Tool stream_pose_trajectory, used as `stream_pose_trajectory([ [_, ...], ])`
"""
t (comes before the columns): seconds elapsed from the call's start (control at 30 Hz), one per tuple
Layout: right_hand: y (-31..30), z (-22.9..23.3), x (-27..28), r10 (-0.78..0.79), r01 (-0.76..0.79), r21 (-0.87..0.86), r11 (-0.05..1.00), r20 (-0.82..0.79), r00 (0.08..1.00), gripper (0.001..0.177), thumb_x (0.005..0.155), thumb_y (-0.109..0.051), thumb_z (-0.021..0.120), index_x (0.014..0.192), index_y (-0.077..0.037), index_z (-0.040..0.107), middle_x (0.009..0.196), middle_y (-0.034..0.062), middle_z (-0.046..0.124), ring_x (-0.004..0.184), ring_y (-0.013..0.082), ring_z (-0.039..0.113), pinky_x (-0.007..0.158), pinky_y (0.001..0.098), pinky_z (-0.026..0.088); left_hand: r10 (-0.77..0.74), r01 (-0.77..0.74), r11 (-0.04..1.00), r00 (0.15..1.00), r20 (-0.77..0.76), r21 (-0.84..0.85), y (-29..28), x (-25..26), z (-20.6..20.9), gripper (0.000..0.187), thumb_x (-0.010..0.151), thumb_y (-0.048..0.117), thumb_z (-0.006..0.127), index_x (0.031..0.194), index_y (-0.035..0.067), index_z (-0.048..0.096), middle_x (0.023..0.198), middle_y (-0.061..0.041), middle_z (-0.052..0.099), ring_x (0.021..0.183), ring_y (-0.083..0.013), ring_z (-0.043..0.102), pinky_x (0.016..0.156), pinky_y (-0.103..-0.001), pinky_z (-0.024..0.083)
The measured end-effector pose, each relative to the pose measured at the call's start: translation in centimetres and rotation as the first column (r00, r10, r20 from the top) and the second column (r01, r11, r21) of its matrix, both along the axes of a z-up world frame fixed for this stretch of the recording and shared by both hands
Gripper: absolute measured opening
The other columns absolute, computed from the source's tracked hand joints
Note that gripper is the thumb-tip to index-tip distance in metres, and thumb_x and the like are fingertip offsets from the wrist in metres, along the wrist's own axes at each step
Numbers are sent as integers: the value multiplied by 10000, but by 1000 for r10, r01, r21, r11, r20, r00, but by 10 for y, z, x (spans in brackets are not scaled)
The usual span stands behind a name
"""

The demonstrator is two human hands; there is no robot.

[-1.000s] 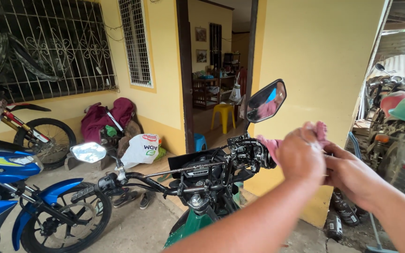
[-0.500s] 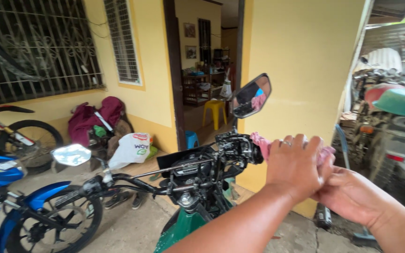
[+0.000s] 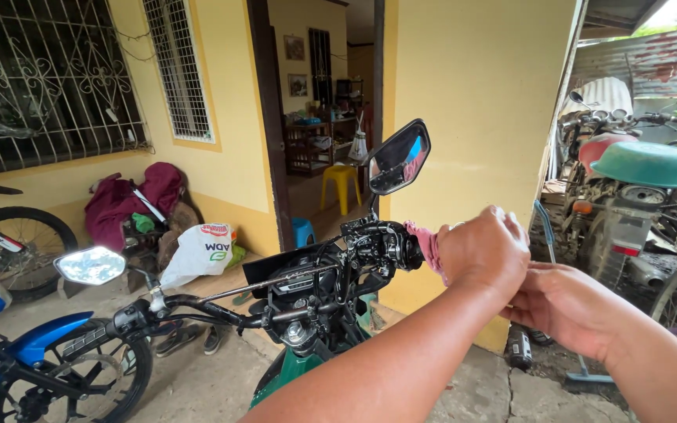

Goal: The person scrubs the handlebars, mirrors, fuel tank, and engine of a green motorcycle using a soapy pink cloth. They repeatedly dip the cloth into a white basin of soapy water to continue cleaning various parts of the bike.

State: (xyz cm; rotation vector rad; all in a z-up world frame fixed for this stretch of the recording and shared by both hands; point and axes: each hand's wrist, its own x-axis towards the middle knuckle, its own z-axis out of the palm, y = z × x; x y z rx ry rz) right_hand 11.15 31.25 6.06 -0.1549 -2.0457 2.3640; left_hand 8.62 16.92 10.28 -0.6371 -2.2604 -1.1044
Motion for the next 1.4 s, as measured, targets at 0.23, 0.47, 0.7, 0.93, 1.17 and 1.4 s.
stream_pose_trajectory([
  [0.23, -10, 24, 8, -194, 203, 22, 979, -217, 957, 367, 968, -102, 552, 1313, -19, 645, 1084, 87, 678, 928, 208, 652, 879, 391, 532, -134, 97, 874, 990, 43, 477, -5, -16, 4, 393, 1043, 369, 409, 959, 68, 648, 872, -154, 718, 814, -350, 704, 831, -480, 524],
  [0.47, -39, 45, 27, -143, 178, 105, 979, -279, 950, 368, 921, -103, 605, 1267, -3, 683, 1125, 59, 739, 998, 159, 684, 890, 353, 534, -90, 79, 996, 931, -353, -44, -57, 4, -31, 361, 1016, 396, 538, 1035, 55, 655, 1069, -165, 704, 1088, -359, 638, 1063, -510, 379],
  [0.7, -33, 48, 31, -101, 136, 138, 981, -231, 968, 386, 919, -146, 646, 1272, 1, 701, 1115, 53, 737, 982, 134, 674, 859, 327, 535, -103, -64, 968, 783, -613, -244, -69, -19, -47, 573, 790, 240, 729, 1312, 60, 578, 1125, -129, 621, 1086, -328, 607, 1020, -531, 403],
  [0.93, -29, 40, 25, -125, 153, 153, 976, -182, 975, 423, 954, -186, 631, 1337, -12, 676, 1000, 39, 703, 840, 120, 629, 823, 317, 536, -279, 48, 915, 791, -544, -400, -71, -39, -23, 393, 828, 336, 770, 1075, 91, 586, 941, -103, 687, 902, -304, 703, 785, -442, 534],
  [1.17, -24, 38, 27, -92, 111, 91, 990, -193, 977, 388, 940, -172, 609, 1291, -17, 668, 1030, 45, 733, 851, 139, 671, 807, 326, 529, -361, 246, 752, 930, -70, -612, -79, -35, 14, 731, 784, 701, 666, 1192, 96, 625, 931, -149, 745, 905, -356, 716, 769, -459, 541],
  [1.4, -25, 32, 22, -167, 174, 13, 985, -207, 964, 331, 982, -173, 605, 1263, -7, 660, 1042, 89, 718, 893, 162, 667, 817, 338, 511, -359, 389, 783, 920, 158, -486, -83, -23, 30, 731, 821, 720, 514, 1310, 183, 593, 830, -130, 777, 631, -340, 748, 654, -438, 609],
])
